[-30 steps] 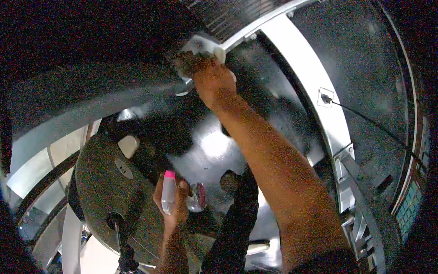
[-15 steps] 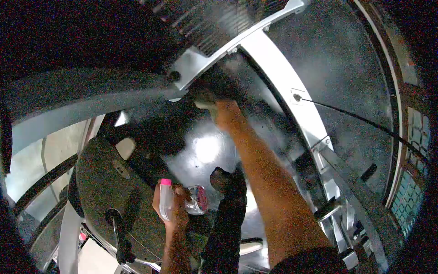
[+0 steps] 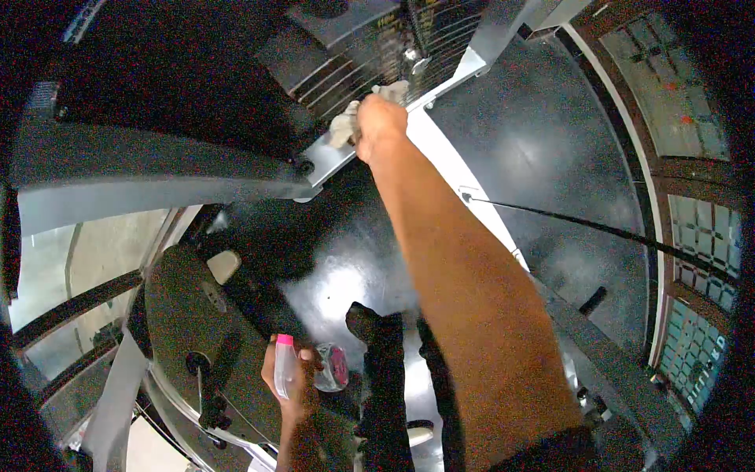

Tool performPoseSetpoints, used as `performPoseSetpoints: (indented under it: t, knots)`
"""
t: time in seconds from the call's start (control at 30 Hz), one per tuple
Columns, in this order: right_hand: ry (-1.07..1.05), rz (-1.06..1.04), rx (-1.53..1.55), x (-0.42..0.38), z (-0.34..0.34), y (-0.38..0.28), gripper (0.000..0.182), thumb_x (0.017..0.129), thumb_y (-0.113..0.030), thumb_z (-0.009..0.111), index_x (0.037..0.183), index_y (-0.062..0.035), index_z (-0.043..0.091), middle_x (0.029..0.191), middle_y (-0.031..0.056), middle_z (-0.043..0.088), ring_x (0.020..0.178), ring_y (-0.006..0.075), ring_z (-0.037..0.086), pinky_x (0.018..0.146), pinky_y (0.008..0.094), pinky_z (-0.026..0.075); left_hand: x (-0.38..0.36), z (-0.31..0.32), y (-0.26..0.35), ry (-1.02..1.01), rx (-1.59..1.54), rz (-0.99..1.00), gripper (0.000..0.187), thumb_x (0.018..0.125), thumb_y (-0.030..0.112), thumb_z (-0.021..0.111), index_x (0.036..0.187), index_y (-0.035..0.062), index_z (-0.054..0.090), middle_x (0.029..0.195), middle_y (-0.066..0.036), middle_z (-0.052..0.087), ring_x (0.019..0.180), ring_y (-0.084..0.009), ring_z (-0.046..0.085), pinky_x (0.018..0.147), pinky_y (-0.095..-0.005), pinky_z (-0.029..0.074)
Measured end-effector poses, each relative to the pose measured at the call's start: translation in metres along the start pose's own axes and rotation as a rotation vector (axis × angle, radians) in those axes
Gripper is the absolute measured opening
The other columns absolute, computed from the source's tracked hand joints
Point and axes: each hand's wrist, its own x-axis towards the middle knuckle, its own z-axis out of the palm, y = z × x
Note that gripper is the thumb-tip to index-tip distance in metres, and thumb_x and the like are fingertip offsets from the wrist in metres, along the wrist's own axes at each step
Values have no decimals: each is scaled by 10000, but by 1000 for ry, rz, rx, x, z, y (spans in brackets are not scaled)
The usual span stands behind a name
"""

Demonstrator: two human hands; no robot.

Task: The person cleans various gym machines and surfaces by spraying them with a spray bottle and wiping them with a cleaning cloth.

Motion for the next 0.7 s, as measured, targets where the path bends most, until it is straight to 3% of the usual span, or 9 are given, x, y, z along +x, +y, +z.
performPoseSetpoints:
  t: [0.2, 0.27, 0.33, 0.4, 0.43, 0.5, 0.53, 0.6, 0.7]
  knots:
    - [-448, -168, -113, -66, -48, -71, 258, 976, -140, 540, 1209, -41, 590, 1098, 103, 650, 965, 222, 640, 812, 352, 527, 21, 22, 32, -106, 64, 47, 215, 853, 149, 757, 818, 11, 596, 773, -63, 558, 697, -174, 539, 634, -310, 440]
    - [-392, -264, -113, -112, -53, -96, 354, 1035, -156, 466, 1335, 33, 471, 1267, 172, 594, 1148, 280, 618, 1050, 419, 481, 41, 47, 56, -105, 183, 304, 230, 798, 67, 787, 787, 14, 564, 758, -98, 549, 656, -218, 529, 611, -319, 438]
    - [-325, -228, -39, -98, -78, -97, 358, 1039, -161, 451, 1349, 18, 473, 1274, 161, 598, 1160, 282, 611, 1063, 421, 468, 58, 71, 75, -144, 161, 245, 249, 802, 70, 791, 800, 20, 547, 750, -104, 536, 648, -232, 526, 607, -320, 438]
    - [-69, -182, -10, -91, -89, -80, 356, 1038, -142, 419, 1351, 21, 467, 1282, 174, 587, 1161, 287, 606, 1074, 422, 460, 78, 85, 75, -117, 262, 417, 254, 853, 163, 774, 837, 41, 552, 739, -35, 545, 645, -133, 534, 590, -285, 448]
    - [-118, -115, -11, -79, -98, -66, 351, 1031, -128, 392, 1340, 24, 463, 1288, 189, 571, 1157, 300, 603, 1051, 425, 473, 84, 90, 72, -105, 314, 503, 266, 879, 210, 765, 856, 51, 554, 733, 0, 550, 643, -84, 538, 581, -267, 453]
    - [22, 58, -86, -62, -106, -31, 339, 1016, -143, 412, 1315, -4, 489, 1261, 158, 576, 1115, 283, 607, 977, 419, 497, 82, 89, 54, -133, 138, 248, 256, 873, 198, 769, 862, 53, 558, 741, -5, 563, 645, -91, 544, 589, -269, 461]
    - [-54, 93, 5, -14, -128, 12, 286, 976, -204, 496, 1208, -56, 573, 1109, 128, 623, 926, 244, 633, 753, 404, 559, 79, 82, 51, -139, 161, 202, 234, 875, 174, 764, 873, 53, 563, 756, -11, 572, 659, -93, 549, 601, -269, 468]
    - [133, 139, -77, 10, -95, 34, 287, 961, -174, 516, 1211, -48, 580, 1066, 133, 639, 940, 234, 630, 747, 378, 544, 69, 69, 42, -144, 218, 126, 205, 876, 140, 753, 888, 54, 568, 774, -17, 579, 677, -94, 553, 615, -270, 474]
    - [167, -96, 29, 53, -43, 50, 261, 988, -170, 516, 1201, -35, 581, 972, 125, 661, 778, 207, 643, 639, 363, 531, 45, 45, 6, -153, 282, 104, 191, 873, 118, 746, 880, 48, 569, 766, -22, 556, 666, -105, 533, 603, -274, 457]
